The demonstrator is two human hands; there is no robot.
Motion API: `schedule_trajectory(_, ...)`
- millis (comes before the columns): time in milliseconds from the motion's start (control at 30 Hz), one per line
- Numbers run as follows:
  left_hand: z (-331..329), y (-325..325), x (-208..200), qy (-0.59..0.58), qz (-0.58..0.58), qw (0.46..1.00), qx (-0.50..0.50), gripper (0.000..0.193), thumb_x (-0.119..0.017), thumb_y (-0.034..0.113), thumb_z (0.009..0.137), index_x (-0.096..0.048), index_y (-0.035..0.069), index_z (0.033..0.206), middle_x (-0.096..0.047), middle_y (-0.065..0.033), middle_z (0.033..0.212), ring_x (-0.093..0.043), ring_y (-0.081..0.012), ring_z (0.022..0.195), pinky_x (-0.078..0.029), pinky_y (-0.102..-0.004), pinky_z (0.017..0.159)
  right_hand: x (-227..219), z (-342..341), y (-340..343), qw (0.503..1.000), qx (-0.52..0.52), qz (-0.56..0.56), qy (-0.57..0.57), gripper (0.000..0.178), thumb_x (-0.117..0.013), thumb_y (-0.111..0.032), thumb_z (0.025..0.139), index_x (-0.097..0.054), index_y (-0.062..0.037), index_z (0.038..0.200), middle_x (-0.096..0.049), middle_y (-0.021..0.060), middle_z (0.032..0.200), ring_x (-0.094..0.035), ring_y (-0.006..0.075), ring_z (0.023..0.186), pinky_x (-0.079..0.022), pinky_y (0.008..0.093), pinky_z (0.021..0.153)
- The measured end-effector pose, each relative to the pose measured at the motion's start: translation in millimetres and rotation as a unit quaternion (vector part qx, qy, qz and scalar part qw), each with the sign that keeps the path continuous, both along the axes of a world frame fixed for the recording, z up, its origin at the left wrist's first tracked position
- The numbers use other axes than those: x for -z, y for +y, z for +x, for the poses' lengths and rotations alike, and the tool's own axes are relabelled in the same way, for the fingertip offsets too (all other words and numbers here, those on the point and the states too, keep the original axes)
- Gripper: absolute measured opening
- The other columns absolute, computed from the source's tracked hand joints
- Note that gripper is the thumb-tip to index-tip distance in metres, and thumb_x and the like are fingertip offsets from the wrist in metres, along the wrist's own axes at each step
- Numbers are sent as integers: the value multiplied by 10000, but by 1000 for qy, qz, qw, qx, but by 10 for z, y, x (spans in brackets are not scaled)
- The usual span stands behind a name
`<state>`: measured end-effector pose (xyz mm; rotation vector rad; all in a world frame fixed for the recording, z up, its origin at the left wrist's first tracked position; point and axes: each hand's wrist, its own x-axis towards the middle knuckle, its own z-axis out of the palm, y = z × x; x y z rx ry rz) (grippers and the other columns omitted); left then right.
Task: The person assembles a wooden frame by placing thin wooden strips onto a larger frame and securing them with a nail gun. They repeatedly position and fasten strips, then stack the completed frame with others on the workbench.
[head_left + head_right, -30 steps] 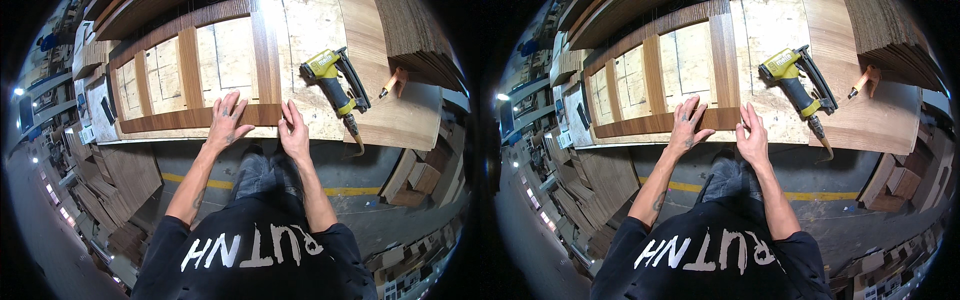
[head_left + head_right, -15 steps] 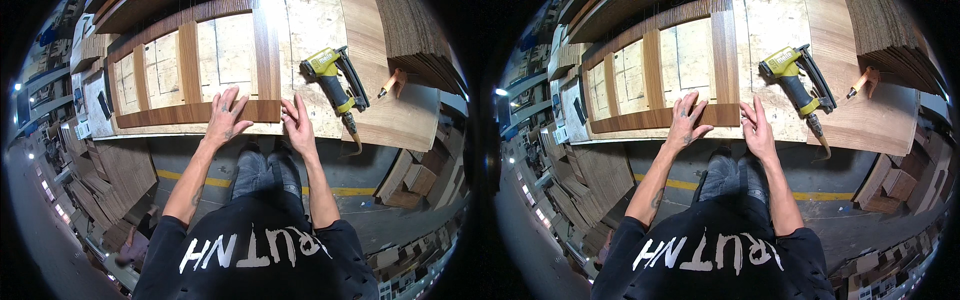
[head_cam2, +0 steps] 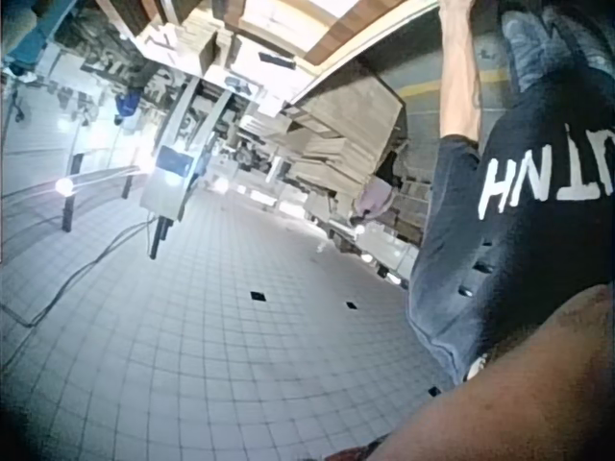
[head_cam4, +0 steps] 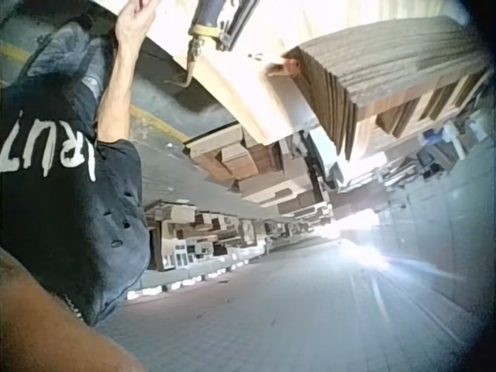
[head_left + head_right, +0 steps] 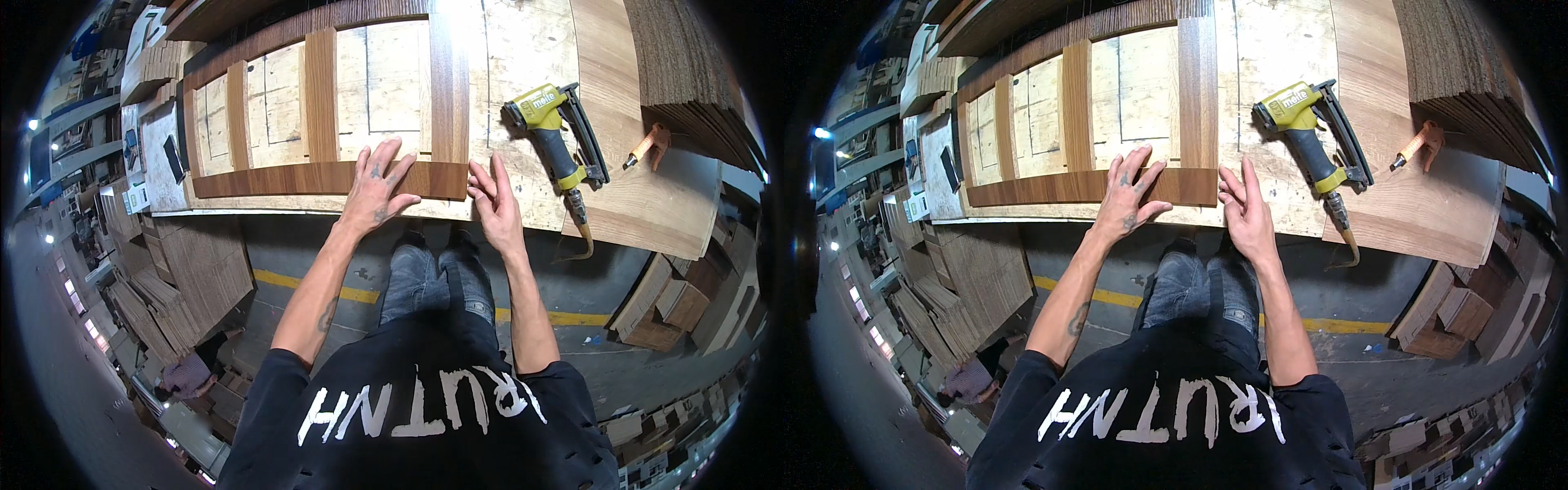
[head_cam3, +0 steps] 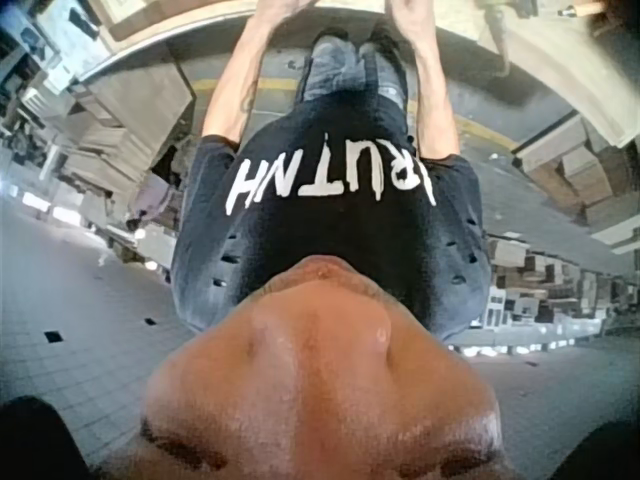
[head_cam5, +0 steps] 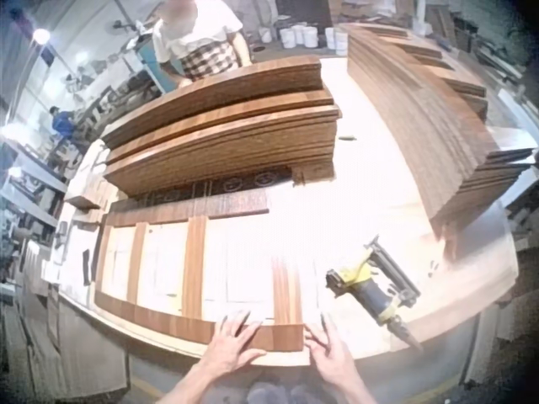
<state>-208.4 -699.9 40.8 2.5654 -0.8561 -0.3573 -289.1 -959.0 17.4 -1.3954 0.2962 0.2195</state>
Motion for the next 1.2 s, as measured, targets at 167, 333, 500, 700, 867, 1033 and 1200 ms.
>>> schedule_trajectory(167,1,3,4,8,0,1000,-1,803,-786,447,825,-461,164,1503,-331,-171,1595,-300,-359,1489,-202,-596,1216,-22,-2,18,1000,-2,-21,-3,706,-512,11,1019,-142,-16,1619,-588,139,1455,-596,158,1209,-477,298,1044)
schedule_trajectory(333,3,-3,8,6,-5,1000,-1,797,-786,443,826,-464,168,1501,-334,-169,1593,-304,-362,1486,-200,-598,1218,-46,11,23,999,-3,-39,10,693,-506,10,1021,-155,-13,1618,-596,133,1449,-612,146,1178,-466,289,1049)
schedule_trajectory(500,-1,-7,-16,16,-8,1000,-6,799,-790,439,821,-465,172,1501,-338,-167,1587,-302,-360,1486,-198,-594,1219,-58,-2,30,999,-10,-43,16,695,-508,14,1018,-160,-13,1619,-587,134,1460,-609,140,1171,-466,282,1039)
schedule_trajectory(700,7,-16,-18,9,7,1000,-6,850,-788,477,811,-430,184,1525,-315,-172,1594,-276,-360,1496,-164,-628,1215,-48,1,31,999,-5,-35,26,691,-510,6,1021,-163,-12,1619,-585,134,1463,-603,132,1170,-462,268,1033)
schedule_trajectory(867,-20,-228,8,-31,43,999,3,965,-743,637,792,-360,228,1577,-258,-208,1620,-250,-401,1507,-129,-673,1190,-61,14,46,999,-3,-34,31,696,-514,0,1024,-152,-4,1619,-580,137,1467,-603,130,1169,-462,266,1033)
schedule_trajectory(1033,36,-309,103,-73,48,995,49,921,-683,693,808,-363,313,1584,-254,-217,1623,-249,-403,1508,-141,-665,1197,-91,32,50,998,0,-29,50,695,-518,-12,1025,-151,6,1616,-578,136,1468,-600,126,1177,-458,271,1047)
schedule_trajectory(1200,10,-284,154,-88,50,993,53,875,-635,704,830,-392,305,1570,-287,-106,1652,-265,-309,1524,-165,-629,1216,-122,31,55,998,1,-30,57,688,-522,-23,1028,-162,7,1613,-580,144,1463,-592,136,1210,-452,280,1065)
